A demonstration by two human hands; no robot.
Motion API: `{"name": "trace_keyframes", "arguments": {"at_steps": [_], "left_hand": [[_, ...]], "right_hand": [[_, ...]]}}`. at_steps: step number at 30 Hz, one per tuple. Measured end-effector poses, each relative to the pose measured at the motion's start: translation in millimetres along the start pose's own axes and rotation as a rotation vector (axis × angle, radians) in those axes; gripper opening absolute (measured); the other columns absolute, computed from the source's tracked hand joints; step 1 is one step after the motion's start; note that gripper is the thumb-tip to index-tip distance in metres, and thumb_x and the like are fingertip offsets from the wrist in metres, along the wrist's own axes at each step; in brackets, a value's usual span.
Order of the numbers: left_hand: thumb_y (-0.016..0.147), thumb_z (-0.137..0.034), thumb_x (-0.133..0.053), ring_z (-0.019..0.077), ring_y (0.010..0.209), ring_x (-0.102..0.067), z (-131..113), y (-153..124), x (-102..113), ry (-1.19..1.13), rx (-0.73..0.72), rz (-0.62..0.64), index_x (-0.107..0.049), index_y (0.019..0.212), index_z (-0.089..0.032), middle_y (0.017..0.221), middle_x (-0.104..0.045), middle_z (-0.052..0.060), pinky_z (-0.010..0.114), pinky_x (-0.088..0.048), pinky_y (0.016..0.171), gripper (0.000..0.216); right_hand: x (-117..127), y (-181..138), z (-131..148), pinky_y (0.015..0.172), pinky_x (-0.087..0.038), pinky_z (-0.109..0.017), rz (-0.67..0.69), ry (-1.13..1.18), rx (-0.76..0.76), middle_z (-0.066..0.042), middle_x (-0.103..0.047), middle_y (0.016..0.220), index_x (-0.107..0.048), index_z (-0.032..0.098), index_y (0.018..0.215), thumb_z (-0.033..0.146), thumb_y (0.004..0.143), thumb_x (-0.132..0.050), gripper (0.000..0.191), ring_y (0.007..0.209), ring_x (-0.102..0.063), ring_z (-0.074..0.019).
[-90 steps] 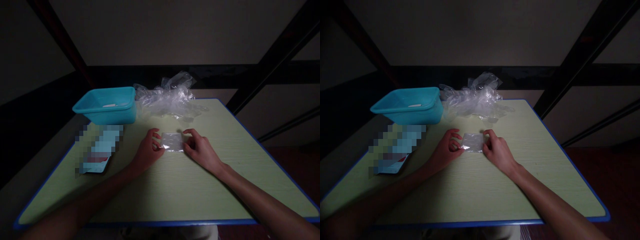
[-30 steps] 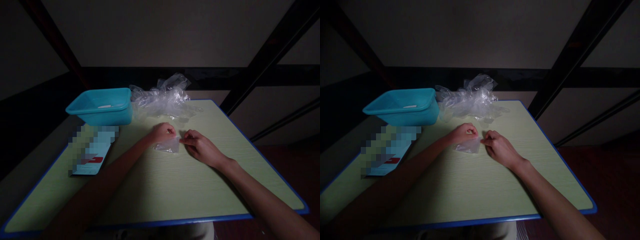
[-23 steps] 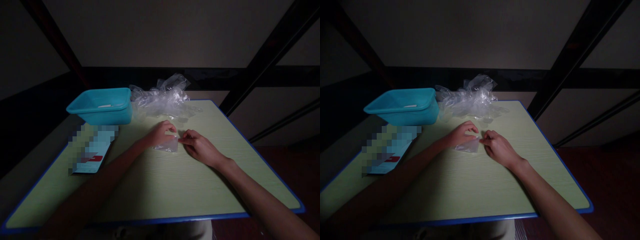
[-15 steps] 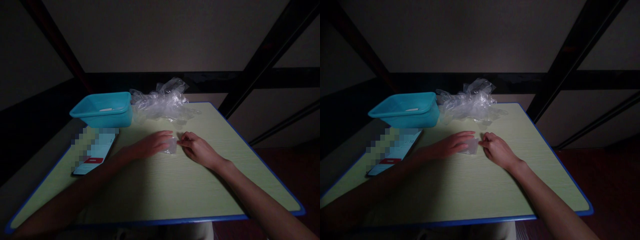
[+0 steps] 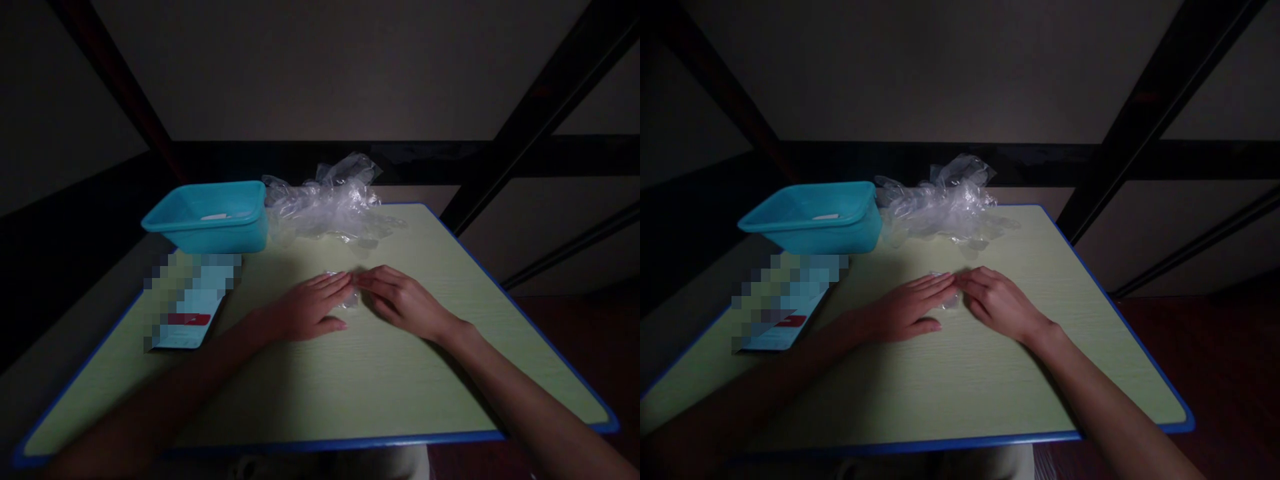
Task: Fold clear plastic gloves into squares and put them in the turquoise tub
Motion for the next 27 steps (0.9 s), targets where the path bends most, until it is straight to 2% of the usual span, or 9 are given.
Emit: {"name": "trace_keyframes", "arguments": {"at_steps": [2,5,15,23,27], "left_hand": [[0.089,-0.045,-0.045,0.0252,0.139,-0.015,0.1,0.7,-1.8,0.012,-0.004,0.009,-0.033,0.136,-0.005,0.148,-0.021,0.019,0.039,-0.013,0.113,0.062],[0.089,-0.046,-0.044,0.0249,0.139,-0.012,-0.4,1.7,-3.7,0.013,-0.027,0.011,-0.03,0.138,-0.007,0.149,-0.017,0.018,0.04,-0.013,0.113,0.064],[0.089,-0.048,-0.043,0.0266,0.14,-0.008,-1.2,1.1,-2.2,0.025,-0.057,0.014,-0.029,0.14,-0.012,0.15,-0.013,0.019,0.043,-0.013,0.112,0.064],[0.088,-0.049,-0.045,0.0305,0.139,-0.008,-3.3,0.7,-1.5,0.011,-0.076,0.035,-0.038,0.137,-0.018,0.151,-0.011,0.016,0.045,-0.013,0.111,0.058],[0.087,-0.052,-0.045,0.0324,0.139,-0.007,-3.8,0.1,-0.6,0.004,-0.093,0.037,-0.035,0.139,-0.022,0.151,-0.012,0.016,0.047,-0.012,0.111,0.061]], "right_hand": [[-4.1,-1.1,4.8,0.091,-0.047,-0.043,0.053,0.039,0.062,-0.013,-0.064,0.109,-0.059,0.011,0.116,0.01,0.086,-0.04,0.036,0.104,-0.056,-0.0237],[-7.9,-3.1,5.7,0.094,-0.046,-0.044,0.103,0.053,0.097,-0.012,-0.063,0.112,-0.061,0.015,0.115,0.011,0.087,-0.039,0.036,0.108,-0.055,-0.0229],[-3.6,-3.8,13.6,0.094,-0.045,-0.044,0.101,0.123,0.188,-0.013,-0.061,0.113,-0.067,0.013,0.106,0.009,0.086,-0.038,0.035,0.112,-0.052,-0.0234],[0.6,-4.2,12.0,0.09,-0.047,-0.041,0.063,0.225,0.183,-0.012,-0.064,0.107,-0.068,0.014,0.093,0.008,0.086,-0.04,0.029,0.106,-0.056,-0.0216],[0.4,-2.2,3.3,0.081,-0.051,-0.039,-0.008,0.268,0.049,-0.012,-0.066,0.1,-0.059,0.014,0.098,0.008,0.087,-0.035,0.027,0.095,-0.061,-0.0199]]}}
Point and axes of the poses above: each hand's wrist, its own y-axis towards the middle knuckle, its own x-axis out of the back of the hand, z = x × y, the point moved 8 cm from there along y, towards the middle knuckle
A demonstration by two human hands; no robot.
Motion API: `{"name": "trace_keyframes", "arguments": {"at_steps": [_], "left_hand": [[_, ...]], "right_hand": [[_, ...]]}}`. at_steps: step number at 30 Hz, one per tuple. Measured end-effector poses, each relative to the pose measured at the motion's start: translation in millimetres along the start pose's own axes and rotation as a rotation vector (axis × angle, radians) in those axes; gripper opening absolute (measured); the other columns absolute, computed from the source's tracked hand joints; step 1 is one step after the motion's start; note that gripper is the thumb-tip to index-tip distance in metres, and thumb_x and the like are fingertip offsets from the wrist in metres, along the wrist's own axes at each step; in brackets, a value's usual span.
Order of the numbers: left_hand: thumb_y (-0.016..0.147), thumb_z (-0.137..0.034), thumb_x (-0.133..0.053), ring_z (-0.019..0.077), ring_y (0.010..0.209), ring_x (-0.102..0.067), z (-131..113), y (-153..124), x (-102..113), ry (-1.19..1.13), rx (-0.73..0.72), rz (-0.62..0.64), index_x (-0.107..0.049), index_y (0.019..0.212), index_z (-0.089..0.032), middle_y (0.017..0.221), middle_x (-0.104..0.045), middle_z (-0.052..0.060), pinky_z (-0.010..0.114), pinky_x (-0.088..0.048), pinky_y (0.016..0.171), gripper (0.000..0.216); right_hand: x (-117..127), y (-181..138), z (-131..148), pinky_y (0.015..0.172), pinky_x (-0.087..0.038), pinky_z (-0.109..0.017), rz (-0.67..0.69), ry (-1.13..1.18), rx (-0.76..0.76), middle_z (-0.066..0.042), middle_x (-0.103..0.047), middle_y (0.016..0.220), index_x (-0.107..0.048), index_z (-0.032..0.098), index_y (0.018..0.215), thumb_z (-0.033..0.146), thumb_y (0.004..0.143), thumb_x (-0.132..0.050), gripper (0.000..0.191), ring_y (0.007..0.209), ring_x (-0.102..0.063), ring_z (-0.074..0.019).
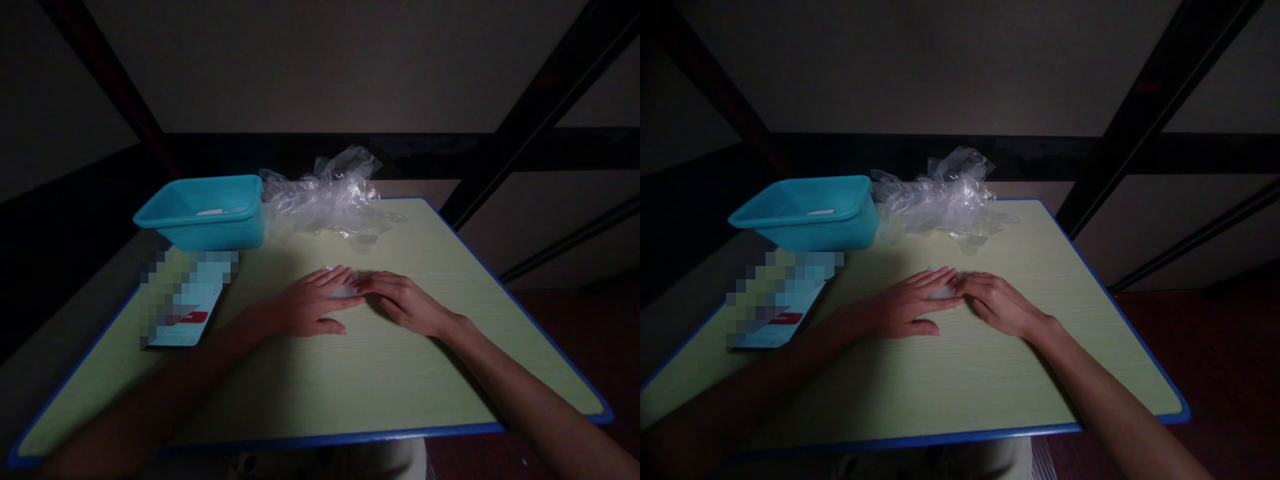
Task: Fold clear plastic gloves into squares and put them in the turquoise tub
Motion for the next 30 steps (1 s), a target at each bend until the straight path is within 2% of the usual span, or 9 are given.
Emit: {"name": "trace_keyframes", "arguments": {"at_steps": [2,3,7,10,12,19,22,25,30], "left_hand": [[0.086,-0.053,-0.046,0.0336,0.139,-0.005,-0.2,-0.5,0.2,0.004,-0.007,-0.003,-0.036,0.138,-0.024,0.151,-0.012,0.015,0.048,-0.012,0.111,0.06],[0.086,-0.053,-0.046,0.0344,0.138,-0.005,-0.2,-0.7,0.0,0.005,-0.008,-0.003,-0.038,0.137,-0.024,0.151,-0.013,0.016,0.048,-0.013,0.11,0.059],[0.084,-0.053,-0.049,0.0364,0.138,-0.007,0.6,-0.4,-1.2,-0.01,0.008,-0.008,-0.045,0.133,-0.021,0.151,-0.013,0.017,0.049,-0.014,0.11,0.058],[0.084,-0.054,-0.05,0.0374,0.138,-0.007,0.8,0.7,-1.7,-0.039,0.019,-0.017,-0.047,0.131,-0.021,0.151,-0.012,0.016,0.051,-0.014,0.11,0.057],[0.083,-0.054,-0.05,0.0379,0.137,-0.008,1.2,1.2,-1.8,-0.054,0.027,-0.019,-0.045,0.132,-0.023,0.151,-0.012,0.014,0.052,-0.013,0.11,0.058],[0.083,-0.057,-0.049,0.0365,0.138,-0.006,1.9,-0.4,-1.2,-0.028,0.062,-0.012,-0.044,0.133,-0.027,0.151,-0.015,0.01,0.053,-0.01,0.11,0.059],[0.082,-0.059,-0.047,0.0381,0.138,-0.007,2.5,-0.8,-1.3,-0.002,0.092,-0.006,-0.045,0.132,-0.029,0.15,-0.021,0.009,0.058,-0.007,0.108,0.058],[0.081,-0.061,-0.047,0.0406,0.137,-0.007,2.5,-0.6,-0.2,0.009,0.106,-0.004,-0.046,0.131,-0.03,0.15,-0.022,0.01,0.063,-0.005,0.105,0.059],[0.081,-0.059,-0.05,0.0423,0.136,-0.006,4.2,-5.0,1.2,0.002,0.1,0.055,-0.041,0.135,-0.026,0.15,-0.019,0.015,0.064,-0.005,0.104,0.064]], "right_hand": [[-2.0,1.0,-4.9,0.079,-0.052,-0.039,-0.027,0.018,-0.077,-0.011,-0.066,0.098,-0.056,0.015,0.1,0.011,0.089,-0.033,0.025,0.093,-0.062,-0.0195],[-4.6,1.5,-6.1,0.082,-0.051,-0.041,-0.019,0.019,-0.101,-0.012,-0.065,0.102,-0.054,0.015,0.102,0.013,0.09,-0.033,0.024,0.096,-0.062,-0.0198],[-18.4,0.4,-6.9,0.105,-0.03,-0.052,0.091,-0.049,-0.149,-0.015,-0.057,0.124,-0.045,0.015,0.118,0.023,0.094,-0.036,0.026,0.118,-0.051,-0.0215],[-23.4,-3.0,-8.0,0.108,-0.025,-0.054,0.139,-0.096,-0.183,-0.018,-0.045,0.137,-0.04,0.016,0.123,0.03,0.095,-0.037,0.032,0.127,-0.042,-0.0215],[-26.5,-4.6,-7.2,0.108,-0.022,-0.055,0.168,-0.125,-0.187,-0.019,-0.039,0.141,-0.042,0.015,0.12,0.034,0.094,-0.037,0.032,0.131,-0.036,-0.0219],[-31.9,-4.5,2.8,0.104,-0.024,-0.06,0.186,-0.247,-0.159,-0.024,-0.033,0.142,-0.039,0.013,0.125,0.05,0.09,-0.036,0.051,0.135,-0.025,-0.0264],[-34.0,-5.4,5.6,0.103,-0.024,-0.062,0.189,-0.295,-0.149,-0.025,-0.036,0.141,-0.04,0.013,0.126,0.052,0.09,-0.036,0.053,0.136,-0.02,-0.0275],[-37.8,-7.9,3.9,0.102,-0.025,-0.061,0.207,-0.34,-0.155,-0.026,-0.032,0.142,-0.038,0.01,0.128,0.053,0.09,-0.034,0.058,0.136,-0.019,-0.0287],[-42.3,-11.7,-0.1,0.104,-0.023,-0.06,0.218,-0.39,-0.137,-0.027,-0.026,0.144,-0.024,0.004,0.139,0.054,0.09,-0.032,0.07,0.136,-0.017,-0.0301]]}}
Point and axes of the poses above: each hand's wrist, its own y-axis towards the middle knuckle, its own x-axis out of the back of the hand, z = x × y, the point moved 8 cm from there along y, towards the middle knuckle
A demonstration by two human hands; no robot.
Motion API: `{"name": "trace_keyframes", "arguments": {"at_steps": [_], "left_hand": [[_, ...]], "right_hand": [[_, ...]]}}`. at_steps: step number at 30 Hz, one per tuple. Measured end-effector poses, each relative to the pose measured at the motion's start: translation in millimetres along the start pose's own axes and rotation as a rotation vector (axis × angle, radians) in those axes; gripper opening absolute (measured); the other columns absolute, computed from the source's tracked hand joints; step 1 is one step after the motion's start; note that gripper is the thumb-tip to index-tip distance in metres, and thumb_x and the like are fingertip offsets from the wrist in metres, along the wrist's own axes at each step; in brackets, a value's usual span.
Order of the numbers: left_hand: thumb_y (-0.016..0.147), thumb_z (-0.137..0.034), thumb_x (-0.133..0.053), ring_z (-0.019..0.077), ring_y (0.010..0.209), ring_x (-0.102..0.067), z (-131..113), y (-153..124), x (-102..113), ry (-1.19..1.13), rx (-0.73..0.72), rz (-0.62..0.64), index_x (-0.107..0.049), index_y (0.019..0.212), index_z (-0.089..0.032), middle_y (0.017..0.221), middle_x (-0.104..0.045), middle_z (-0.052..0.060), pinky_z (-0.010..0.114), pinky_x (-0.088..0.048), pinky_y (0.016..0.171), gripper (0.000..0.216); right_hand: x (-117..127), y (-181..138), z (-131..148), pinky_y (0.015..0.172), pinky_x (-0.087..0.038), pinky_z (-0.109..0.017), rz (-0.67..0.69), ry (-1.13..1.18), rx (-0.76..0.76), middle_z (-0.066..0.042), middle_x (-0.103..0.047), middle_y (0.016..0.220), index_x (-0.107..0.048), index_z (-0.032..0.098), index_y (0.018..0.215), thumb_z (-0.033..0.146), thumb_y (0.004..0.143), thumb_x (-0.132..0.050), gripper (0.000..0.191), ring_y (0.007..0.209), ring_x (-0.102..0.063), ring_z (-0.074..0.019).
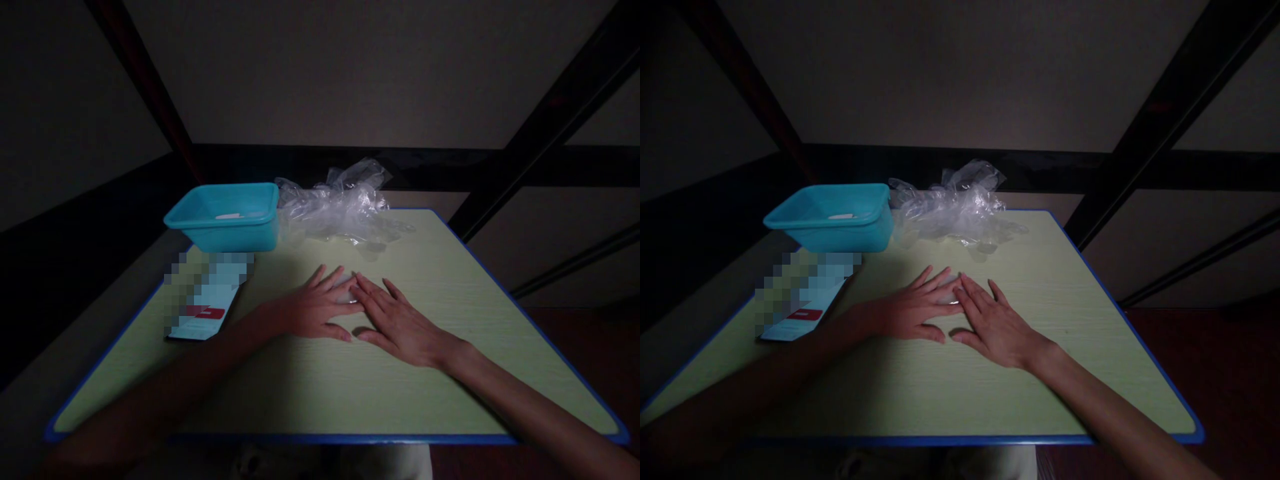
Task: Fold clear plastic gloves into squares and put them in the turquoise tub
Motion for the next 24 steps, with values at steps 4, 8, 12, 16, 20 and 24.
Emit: {"name": "trace_keyframes", "arguments": {"at_steps": [4,8,12,16,20,24], "left_hand": [[0.081,-0.061,-0.047,0.0416,0.137,-0.004,3.3,-8.9,0.5,-0.007,-0.032,0.008,-0.033,0.139,-0.029,0.151,-0.01,0.015,0.062,-0.006,0.105,0.068],[0.084,-0.061,-0.042,0.0348,0.139,-0.004,5.4,-14.9,0.7,-0.018,-0.048,-0.047,-0.032,0.14,-0.02,0.151,-0.013,0.016,0.053,-0.008,0.109,0.07],[0.086,-0.058,-0.041,0.0289,0.14,-0.005,8.6,-15.5,-0.7,-0.033,-0.038,-0.08,-0.029,0.139,-0.006,0.149,-0.017,0.019,0.045,-0.009,0.112,0.075],[0.087,-0.056,-0.039,0.0309,0.139,-0.005,15.0,-18.2,-3.5,-0.03,-0.022,-0.025,-0.023,0.143,-0.016,0.151,-0.013,0.015,0.051,-0.008,0.11,0.07],[0.086,-0.057,-0.04,0.0355,0.139,-0.004,26.1,-25.1,-1.9,-0.043,0.04,0.008,-0.025,0.141,-0.03,0.152,-0.007,0.014,0.058,-0.01,0.106,0.063],[0.084,-0.06,-0.042,0.0373,0.138,-0.004,29.8,-28.4,-0.2,-0.077,0.033,0.006,-0.028,0.14,-0.033,0.152,-0.006,0.013,0.06,-0.01,0.105,0.064]], "right_hand": [[0.4,-0.6,0.6,0.103,-0.024,-0.061,-0.003,-0.003,0.019,-0.024,-0.021,0.146,-0.011,0.007,0.144,0.053,0.091,-0.032,0.074,0.136,-0.017,-0.0304],[-0.6,-1.1,0.5,0.104,-0.024,-0.06,0.021,-0.013,0.017,-0.025,-0.021,0.146,-0.014,0.005,0.144,0.055,0.091,-0.029,0.075,0.137,-0.018,-0.03],[-2.6,-1.8,-2.6,0.105,-0.022,-0.059,0.029,-0.005,0.01,-0.024,-0.022,0.145,-0.017,0.007,0.144,0.055,0.09,-0.031,0.073,0.136,-0.019,-0.03],[-3.6,-2.9,-5.6,0.104,-0.021,-0.061,0.05,0.008,0.028,-0.023,-0.02,0.147,-0.016,0.011,0.144,0.056,0.09,-0.033,0.073,0.136,-0.02,-0.0313],[-2.8,-4.3,-8.3,0.103,-0.019,-0.063,0.101,0.021,0.047,-0.022,-0.017,0.148,-0.02,0.014,0.144,0.056,0.089,-0.034,0.07,0.136,-0.018,-0.0319],[-1.6,-5.5,-11.4,0.102,-0.018,-0.064,0.152,0.034,0.059,-0.022,-0.012,0.148,-0.024,0.019,0.143,0.055,0.089,-0.036,0.067,0.136,-0.016,-0.0328]]}}
Point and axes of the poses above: each hand's wrist, its own y-axis towards the middle knuckle, its own x-axis out of the back of the hand, z = x × y, the point moved 8 cm from there along y, towards the middle knuckle
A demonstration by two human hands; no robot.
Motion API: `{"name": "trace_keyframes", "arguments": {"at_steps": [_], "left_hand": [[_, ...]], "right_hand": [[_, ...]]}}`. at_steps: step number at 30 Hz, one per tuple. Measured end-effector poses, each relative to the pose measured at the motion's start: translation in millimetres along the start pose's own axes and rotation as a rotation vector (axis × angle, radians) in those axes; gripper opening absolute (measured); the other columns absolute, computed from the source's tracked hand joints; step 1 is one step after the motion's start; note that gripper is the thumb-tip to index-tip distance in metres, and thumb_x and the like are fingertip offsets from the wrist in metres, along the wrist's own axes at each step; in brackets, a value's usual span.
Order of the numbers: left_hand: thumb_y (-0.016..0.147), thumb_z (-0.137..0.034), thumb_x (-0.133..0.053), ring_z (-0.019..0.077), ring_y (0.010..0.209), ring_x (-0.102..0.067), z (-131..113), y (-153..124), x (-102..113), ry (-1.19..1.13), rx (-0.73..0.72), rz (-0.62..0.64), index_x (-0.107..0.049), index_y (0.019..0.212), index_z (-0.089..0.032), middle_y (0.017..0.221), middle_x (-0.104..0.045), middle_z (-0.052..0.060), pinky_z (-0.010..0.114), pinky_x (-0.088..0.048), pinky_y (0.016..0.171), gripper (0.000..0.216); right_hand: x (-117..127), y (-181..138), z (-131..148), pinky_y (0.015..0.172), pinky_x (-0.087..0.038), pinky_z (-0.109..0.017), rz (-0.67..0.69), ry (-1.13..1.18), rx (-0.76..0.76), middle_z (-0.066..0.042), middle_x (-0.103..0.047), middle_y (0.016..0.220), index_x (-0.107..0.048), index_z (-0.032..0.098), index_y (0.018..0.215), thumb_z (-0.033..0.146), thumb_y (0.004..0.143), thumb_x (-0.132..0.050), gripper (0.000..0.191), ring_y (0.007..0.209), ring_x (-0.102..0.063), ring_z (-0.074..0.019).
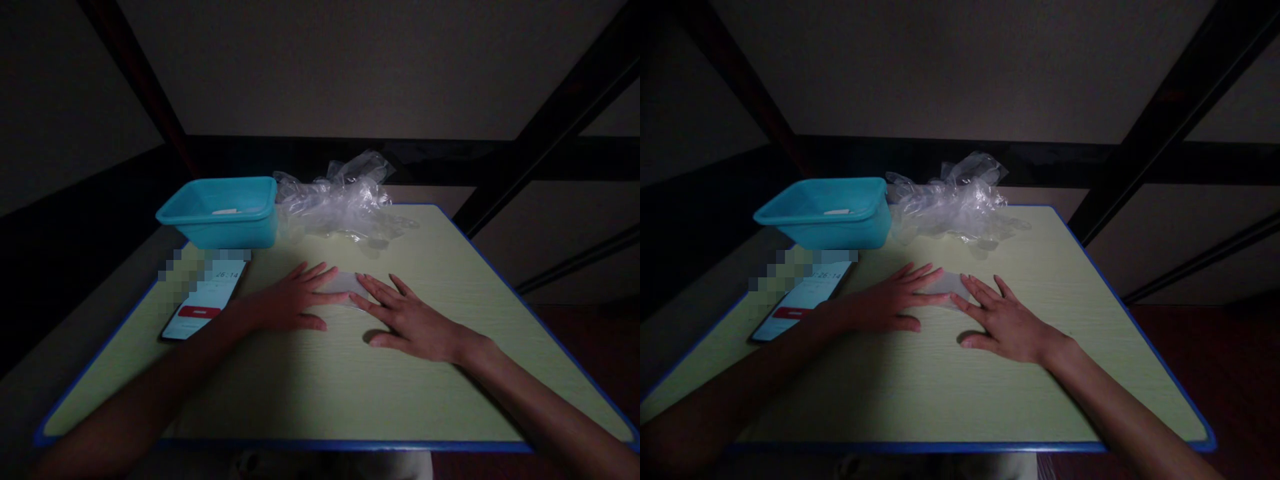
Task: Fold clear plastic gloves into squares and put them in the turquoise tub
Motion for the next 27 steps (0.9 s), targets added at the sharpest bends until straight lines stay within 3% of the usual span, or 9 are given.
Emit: {"name": "trace_keyframes", "arguments": {"at_steps": [6,14,19,23,25,27], "left_hand": [[0.08,-0.061,-0.048,0.0357,0.139,-0.002,1.8,0.7,0.7,-0.033,0.014,0.01,-0.031,0.138,-0.034,0.152,-0.006,0.011,0.058,-0.008,0.106,0.066],[0.08,-0.062,-0.047,0.0362,0.138,0.0,2.1,0.3,-0.5,-0.039,0.027,0.028,-0.03,0.138,-0.035,0.152,-0.005,0.012,0.059,-0.007,0.105,0.067],[0.08,-0.061,-0.049,0.0352,0.139,-0.001,2.6,-0.2,-0.7,-0.052,0.03,0.01,-0.028,0.14,-0.031,0.152,-0.004,0.015,0.059,-0.009,0.106,0.07],[0.072,-0.064,-0.056,0.0358,0.139,-0.006,-0.2,-1.1,12.5,-0.064,-0.005,-0.16,-0.033,0.139,-0.021,0.151,-0.008,0.019,0.055,-0.011,0.108,0.083],[0.07,-0.061,-0.063,0.0344,0.136,-0.018,-7.2,-2.2,23.8,-0.061,-0.048,-0.296,-0.045,0.131,-0.016,0.148,-0.023,0.019,0.05,-0.016,0.109,0.078],[0.073,-0.049,-0.066,0.0299,0.127,-0.035,-16.0,-2.2,31.2,-0.076,-0.078,-0.395,-0.057,0.117,-0.014,0.136,-0.042,0.017,0.045,-0.027,0.106,0.057]], "right_hand": [[4.4,-2.3,-2.0,0.101,-0.02,-0.065,-0.012,0.053,0.044,-0.014,-0.008,0.151,-0.026,0.03,0.141,0.049,0.087,-0.048,0.062,0.136,-0.015,-0.0346],[3.8,-1.6,-2.2,0.102,-0.016,-0.064,0.038,0.081,0.026,-0.015,-0.008,0.151,-0.034,0.031,0.138,0.049,0.087,-0.048,0.056,0.136,-0.014,-0.0331],[7.6,-3.0,-4.7,0.103,-0.017,-0.062,-0.023,0.131,0.017,-0.014,-0.014,0.151,-0.035,0.029,0.138,0.051,0.084,-0.05,0.06,0.137,-0.017,-0.0318],[14.7,-3.1,-10.3,0.104,-0.023,-0.058,-0.135,0.175,-0.011,-0.017,-0.032,0.146,-0.034,0.021,0.139,0.052,0.082,-0.054,0.068,0.134,-0.028,-0.0294],[21.4,-1.8,-9.2,0.104,-0.025,-0.057,-0.215,0.185,-0.011,-0.017,-0.044,0.138,-0.041,0.018,0.133,0.048,0.083,-0.055,0.06,0.129,-0.037,-0.0281],[28.4,0.2,-3.7,0.104,-0.027,-0.055,-0.292,0.178,0.009,-0.015,-0.056,0.126,-0.05,0.017,0.123,0.041,0.084,-0.056,0.046,0.121,-0.047,-0.0264]]}}
Point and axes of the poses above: each hand's wrist, its own y-axis towards the middle knuckle, its own x-axis out of the back of the hand, z = x × y, the point moved 8 cm from there along y, towards the middle knuckle
